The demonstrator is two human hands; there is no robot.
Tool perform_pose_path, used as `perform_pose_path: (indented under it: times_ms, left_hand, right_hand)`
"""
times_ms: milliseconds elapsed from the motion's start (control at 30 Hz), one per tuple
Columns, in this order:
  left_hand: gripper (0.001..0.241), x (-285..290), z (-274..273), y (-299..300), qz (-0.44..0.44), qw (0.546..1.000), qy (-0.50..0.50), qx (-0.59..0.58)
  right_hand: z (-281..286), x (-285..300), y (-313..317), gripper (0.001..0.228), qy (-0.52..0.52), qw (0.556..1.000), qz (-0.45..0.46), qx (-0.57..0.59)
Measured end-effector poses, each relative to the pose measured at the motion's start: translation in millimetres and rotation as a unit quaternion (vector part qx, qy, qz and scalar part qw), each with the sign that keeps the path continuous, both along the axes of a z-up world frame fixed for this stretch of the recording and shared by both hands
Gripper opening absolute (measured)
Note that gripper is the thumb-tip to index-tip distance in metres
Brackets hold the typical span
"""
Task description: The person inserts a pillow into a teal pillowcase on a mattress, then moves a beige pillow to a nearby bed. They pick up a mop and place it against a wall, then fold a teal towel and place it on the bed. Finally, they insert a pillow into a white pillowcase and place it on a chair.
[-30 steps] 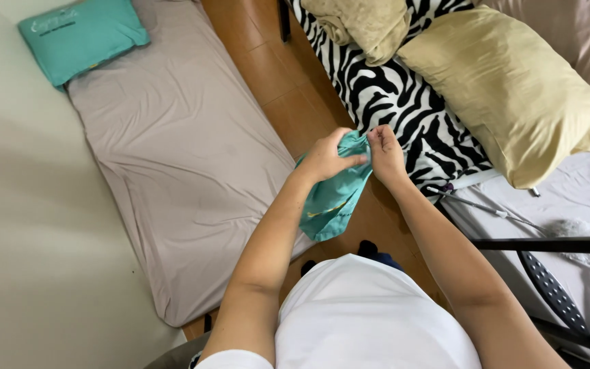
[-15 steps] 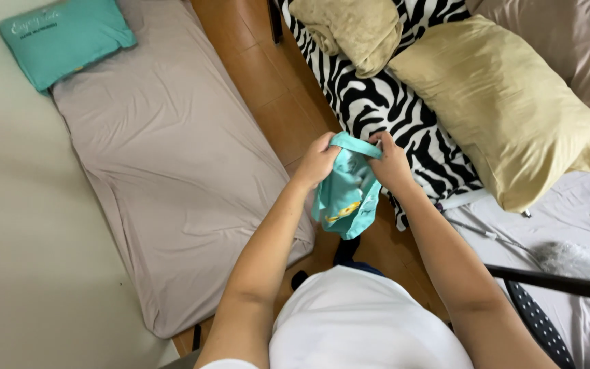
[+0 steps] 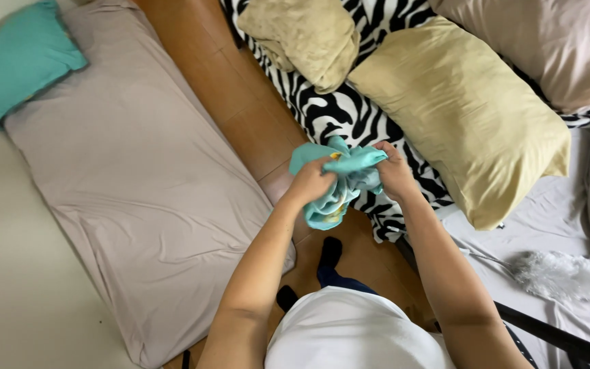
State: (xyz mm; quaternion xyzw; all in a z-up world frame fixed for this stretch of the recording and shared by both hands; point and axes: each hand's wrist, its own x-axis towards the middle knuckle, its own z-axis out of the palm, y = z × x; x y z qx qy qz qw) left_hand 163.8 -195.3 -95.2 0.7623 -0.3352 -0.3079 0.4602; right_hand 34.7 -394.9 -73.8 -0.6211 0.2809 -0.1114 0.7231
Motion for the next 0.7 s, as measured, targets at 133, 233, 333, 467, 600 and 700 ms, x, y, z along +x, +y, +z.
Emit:
perform_pose_path:
  times_ms: [133, 233, 333, 467, 600, 700]
  left_hand:
    - [0.037, 8, -23, -51, 0.135, 0.887, 0.363, -0.253]
    - [0.03, 6, -13, -84, 0.139, 0.807, 0.465, -0.337]
    - [0.024, -8, -3, -107, 0.06, 0.753, 0.513, -0.407]
    - [0.025, -32, 17, -137, -0.03, 0.935, 0.123, -0.33]
    - [0.024, -42, 6, -170, -0.072, 0.905, 0.31, -0.283]
    - [0.027, -37, -31, -196, -0.024, 0.975, 0.15, -0.164]
  right_hand:
    - [50, -5, -20, 0.028, 0.003, 0.995, 0.044, -0.085]
    - [68, -10, -33, 0.051, 0.088, 0.98, 0.107, -0.142]
    - [41, -26, -61, 0.04, 0.213, 0.94, 0.078, -0.253]
    - [-24, -65, -114, 0.034, 0.049, 0.967, -0.127, -0.217]
    - [-16, -90, -137, 0.034, -0.002, 0.955, -0.228, -0.188]
    - [1, -95, -132, 0.039, 0.008, 0.954, -0.239, -0.18]
